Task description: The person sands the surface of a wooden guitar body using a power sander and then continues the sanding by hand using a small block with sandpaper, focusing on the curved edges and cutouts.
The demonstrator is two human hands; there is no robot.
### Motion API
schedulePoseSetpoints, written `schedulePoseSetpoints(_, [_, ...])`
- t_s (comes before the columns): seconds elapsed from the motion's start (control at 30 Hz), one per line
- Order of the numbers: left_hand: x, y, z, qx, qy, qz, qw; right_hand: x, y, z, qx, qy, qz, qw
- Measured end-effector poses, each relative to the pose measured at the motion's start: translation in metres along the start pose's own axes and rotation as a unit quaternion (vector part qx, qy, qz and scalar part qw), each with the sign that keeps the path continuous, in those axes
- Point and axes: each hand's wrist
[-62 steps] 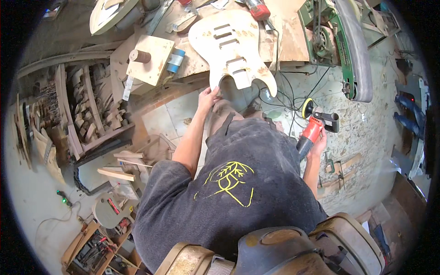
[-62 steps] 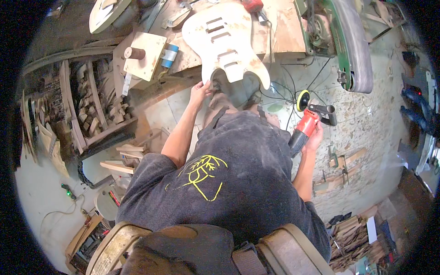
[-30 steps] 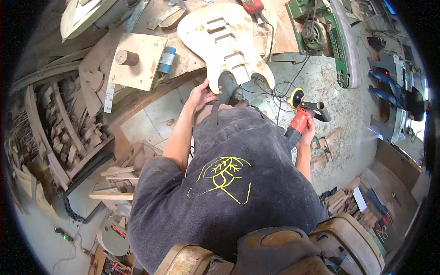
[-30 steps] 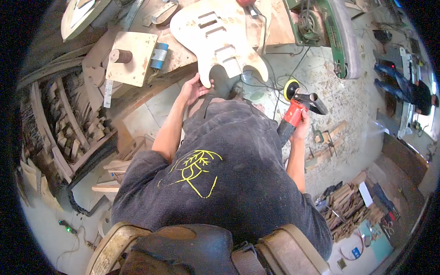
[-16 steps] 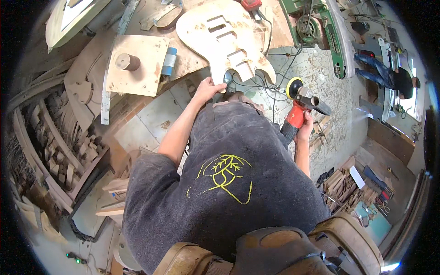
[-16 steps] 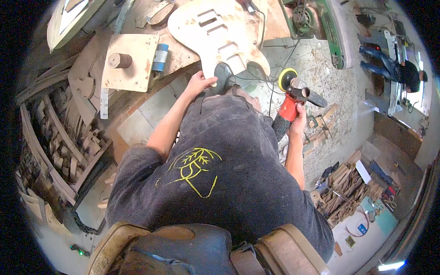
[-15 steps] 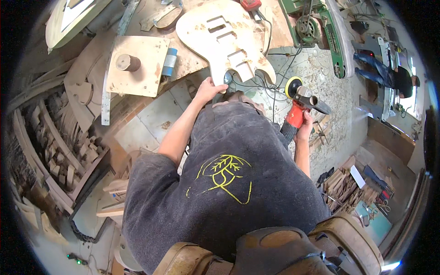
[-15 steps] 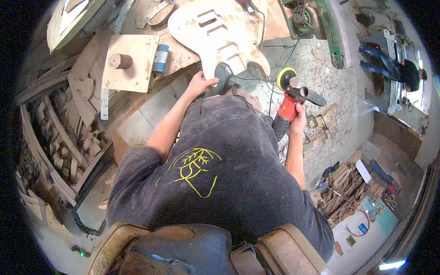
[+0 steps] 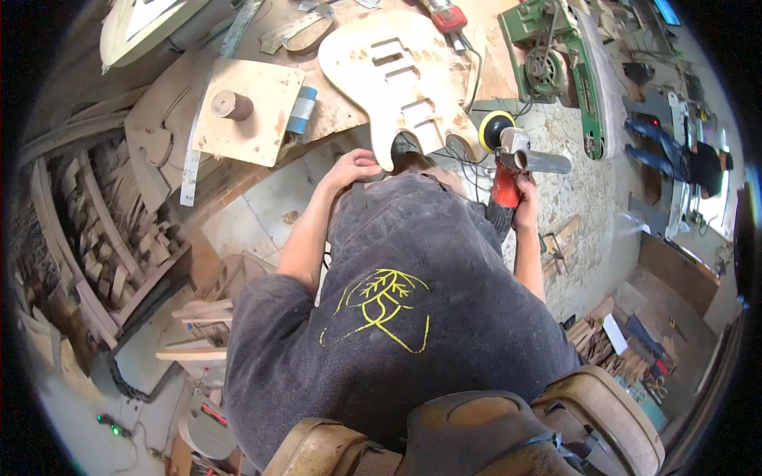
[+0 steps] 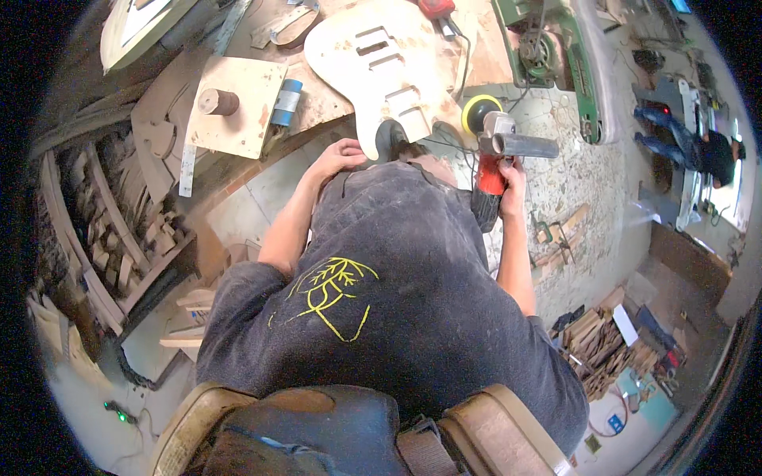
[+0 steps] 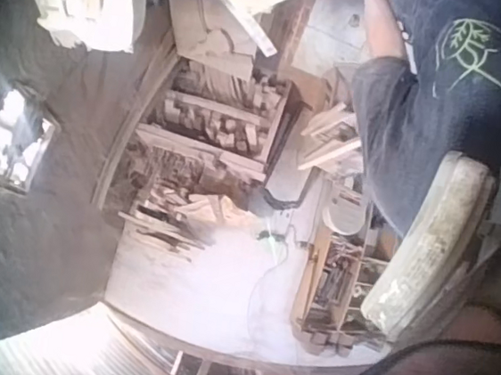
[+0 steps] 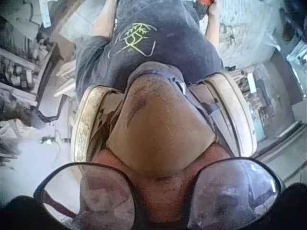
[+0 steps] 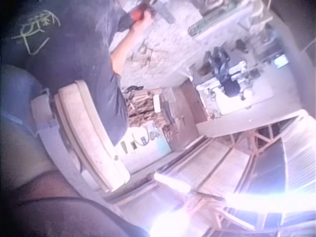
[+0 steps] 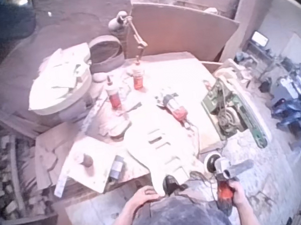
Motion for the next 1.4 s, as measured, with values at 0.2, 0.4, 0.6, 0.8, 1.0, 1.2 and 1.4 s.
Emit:
schedulePoseSetpoints(0.2, [-0.025, 0.037, 0.018, -0.273, -0.264, -0.005, 0.925, 0.076, -0.013, 0.037, 0.013, 0.037, 0.071, 0.997])
schedulePoseSetpoints(0.4, [-0.064, 0.124, 0.003, -0.171, -0.456, 0.102, 0.867, 0.154, 0.009, 0.039, -0.095, 0.137, 0.136, 0.977])
schedulePoseSetpoints(0.6, [-0.093, 0.164, -0.070, -0.097, -0.454, 0.197, 0.863, 0.203, 0.007, 0.037, -0.164, 0.101, 0.154, 0.969])
schedulePoseSetpoints(0.8, [-0.091, 0.146, -0.115, -0.066, -0.441, 0.183, 0.876, 0.235, -0.002, 0.017, -0.117, 0.104, 0.191, 0.969])
schedulePoseSetpoints(1.0, [-0.077, 0.112, -0.103, 0.029, -0.464, 0.155, 0.872, 0.278, 0.014, -0.008, -0.261, 0.061, 0.226, 0.937])
schedulePoseSetpoints(1.2, [-0.076, 0.064, -0.120, 0.000, -0.516, 0.079, 0.853, 0.364, 0.033, -0.039, -0.330, 0.044, 0.207, 0.920])
schedulePoseSetpoints(1.4, [-0.048, -0.030, -0.161, 0.102, -0.553, 0.039, 0.826, 0.460, -0.017, -0.033, -0.374, 0.006, 0.212, 0.903])
Point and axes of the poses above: each hand's wrist, its own x-axis towards the middle knuckle, its own z-axis out of the back of the hand, y = z × x, and after that the axes turned 13 degrees about z, right-handed
